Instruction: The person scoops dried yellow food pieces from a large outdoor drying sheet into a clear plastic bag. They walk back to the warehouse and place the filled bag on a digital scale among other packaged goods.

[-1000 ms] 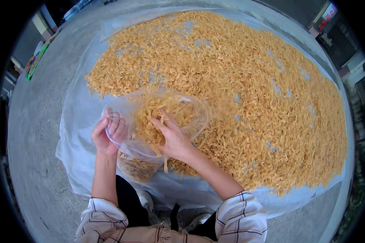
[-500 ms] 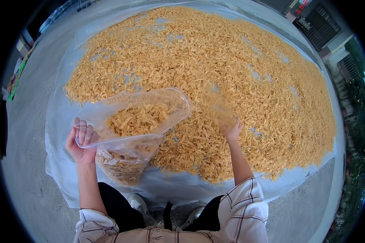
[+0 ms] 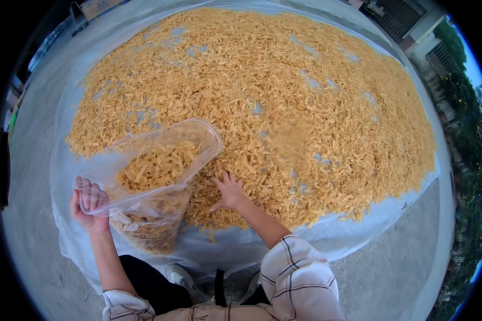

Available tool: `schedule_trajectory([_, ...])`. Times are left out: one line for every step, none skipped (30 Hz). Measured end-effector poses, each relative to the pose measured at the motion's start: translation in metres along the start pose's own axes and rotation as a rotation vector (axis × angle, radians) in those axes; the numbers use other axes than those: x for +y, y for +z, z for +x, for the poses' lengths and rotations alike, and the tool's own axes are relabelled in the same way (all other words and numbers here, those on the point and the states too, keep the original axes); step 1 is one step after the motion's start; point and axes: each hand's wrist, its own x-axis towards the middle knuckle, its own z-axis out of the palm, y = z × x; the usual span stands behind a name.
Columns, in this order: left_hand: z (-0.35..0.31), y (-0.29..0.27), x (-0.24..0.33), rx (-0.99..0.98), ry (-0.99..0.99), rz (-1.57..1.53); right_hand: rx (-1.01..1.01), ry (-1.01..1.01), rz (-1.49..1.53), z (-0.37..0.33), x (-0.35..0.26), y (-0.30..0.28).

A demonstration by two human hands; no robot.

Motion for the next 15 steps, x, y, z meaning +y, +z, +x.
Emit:
schedule_trajectory([0.0,0.0,0.0,0.0,0.001,0.0,0.036,-0.095,-0.013,-0.007,-0.007,0.015])
schedule_trajectory([0.001,0.003,0.0,-0.004,0.003,-0.002,-0.015,-0.105,-0.061,-0.009,-0.004,0.023])
schedule_trajectory([0.003,0.003,-0.006,-0.008,-0.004,-0.018,-0.07,-0.1,-0.11,-0.009,0.009,0.034])
schedule_trajectory([0.004,0.003,-0.012,-0.022,-0.016,-0.036,-0.127,-0.095,-0.159,-0.008,0.023,0.044])
schedule_trajectory([0.005,0.003,-0.011,-0.03,-0.018,-0.031,-0.054,-0.06,-0.005,-0.003,0.034,0.046])
schedule_trajectory([0.004,0.004,-0.009,-0.035,-0.019,-0.027,0.016,-0.025,0.148,-0.001,0.053,0.042])
schedule_trajectory([0.002,0.004,-0.008,-0.033,-0.021,-0.013,0.08,0.009,0.303,0.0,0.07,0.036])
schedule_trajectory([0.001,0.004,-0.004,-0.03,-0.021,0.005,0.255,0.002,0.234,-0.002,0.075,0.026])
schedule_trajectory([0.001,0.005,-0.001,-0.031,-0.02,0.018,0.434,-0.002,0.159,-0.004,0.08,0.011])
schedule_trajectory([0.0,0.005,0.002,-0.021,-0.017,0.029,0.415,0.137,0.185,0.001,0.089,0.001])
schedule_trajectory([0.0,0.003,0.001,-0.012,-0.02,0.027,0.396,0.29,0.204,-0.001,0.102,-0.006])
schedule_trajectory([0.0,0.003,0.0,-0.005,-0.023,0.025,0.431,0.385,0.218,-0.004,0.117,-0.008])
schedule_trajectory([-0.001,0.004,0.001,-0.003,-0.024,0.02,0.469,0.475,0.233,-0.004,0.132,-0.008])
schedule_trajectory([-0.001,0.004,0.0,-0.004,-0.026,0.011,0.51,0.567,0.247,-0.004,0.146,-0.008])
schedule_trajectory([0.001,0.006,-0.005,-0.006,-0.034,0.0,0.528,0.582,0.388,-0.006,0.163,-0.005])
